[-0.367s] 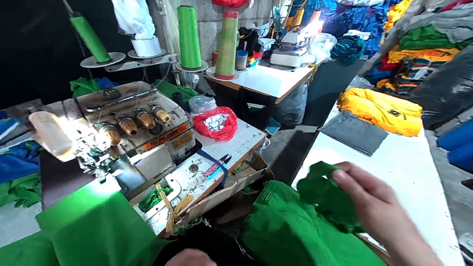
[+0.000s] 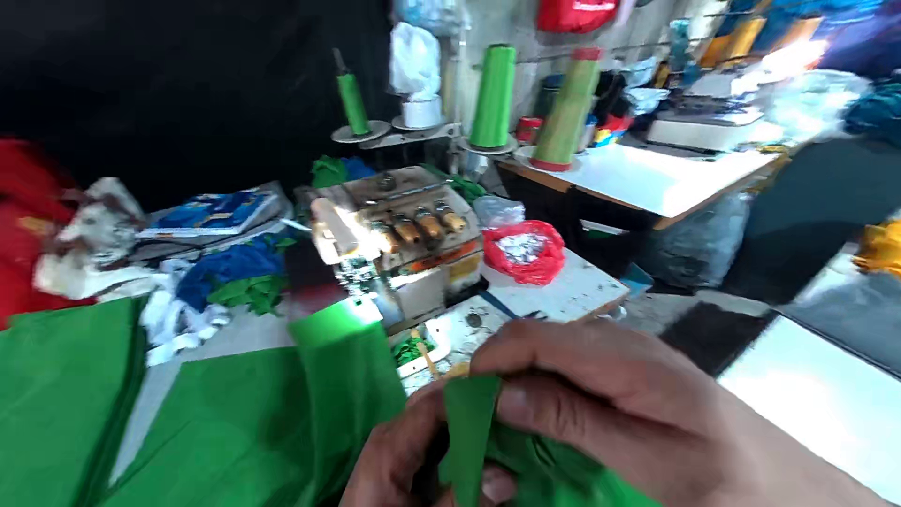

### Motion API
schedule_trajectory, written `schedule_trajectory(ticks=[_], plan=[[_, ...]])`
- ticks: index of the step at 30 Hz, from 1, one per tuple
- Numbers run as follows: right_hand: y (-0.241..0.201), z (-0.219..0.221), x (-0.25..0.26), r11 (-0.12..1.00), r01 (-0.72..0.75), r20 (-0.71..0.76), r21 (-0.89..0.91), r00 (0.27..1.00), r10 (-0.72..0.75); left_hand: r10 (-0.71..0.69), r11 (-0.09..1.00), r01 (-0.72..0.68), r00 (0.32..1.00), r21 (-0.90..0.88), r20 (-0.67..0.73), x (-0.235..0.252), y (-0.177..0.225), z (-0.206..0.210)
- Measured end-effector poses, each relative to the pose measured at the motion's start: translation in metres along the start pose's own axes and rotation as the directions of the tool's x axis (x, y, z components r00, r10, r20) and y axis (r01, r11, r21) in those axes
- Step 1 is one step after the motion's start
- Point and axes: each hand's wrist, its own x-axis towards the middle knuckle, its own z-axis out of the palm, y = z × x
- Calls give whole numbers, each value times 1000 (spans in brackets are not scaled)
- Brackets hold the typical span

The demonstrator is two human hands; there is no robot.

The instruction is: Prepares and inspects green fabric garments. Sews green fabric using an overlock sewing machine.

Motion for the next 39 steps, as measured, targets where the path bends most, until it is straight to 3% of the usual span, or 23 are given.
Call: schedule_trajectory(ticks=[3,5,8,11,13,15,18,21,23,25,28,32,34,36,39], plan=[[25,9,22,997,-5,-132,74,991,14,-81,994,87,992,63,-92,-16,17,-31],[45,18,32,954,-65,-167,293,979,118,-177,977,194,970,89,-168,-29,24,-49],[66,49,45,801,-252,-58,543,940,335,-299,929,359,872,90,-388,-45,23,-66],[86,79,42,842,-316,118,436,948,295,-328,899,431,777,75,-537,-53,16,-78],[94,95,37,917,-246,148,315,967,209,-352,897,441,747,24,-564,-57,13,-83],[98,104,32,955,-161,65,248,987,149,-348,904,426,763,20,-545,-61,5,-86],[93,98,30,948,-92,-76,304,990,120,-307,905,393,867,160,-393,-69,-8,-79],[82,78,26,934,-44,-207,354,971,124,-401,833,467,879,297,-258,-82,-27,-61],[84,63,22,950,-18,-271,311,957,107,-377,815,435,900,384,-219,-104,-51,-54],[95,49,13,957,-9,-330,289,938,108,-347,811,419,907,408,-240,-126,-64,-56],[108,38,-1,948,-54,-356,314,919,171,-377,788,486,866,377,-328,-143,-48,-69],[125,37,-18,921,-272,-171,280,929,327,-360,861,483,802,162,-476,-151,-15,-90],[130,46,-23,883,-349,-117,312,909,401,-344,875,465,796,138,-497,-146,-3,-99],[129,57,-24,826,-379,-150,417,868,474,-296,851,451,835,269,-464,-139,3,-107],[118,66,-18,739,-368,-275,564,760,589,-256,716,456,876,529,-408,-138,-2,-123]])
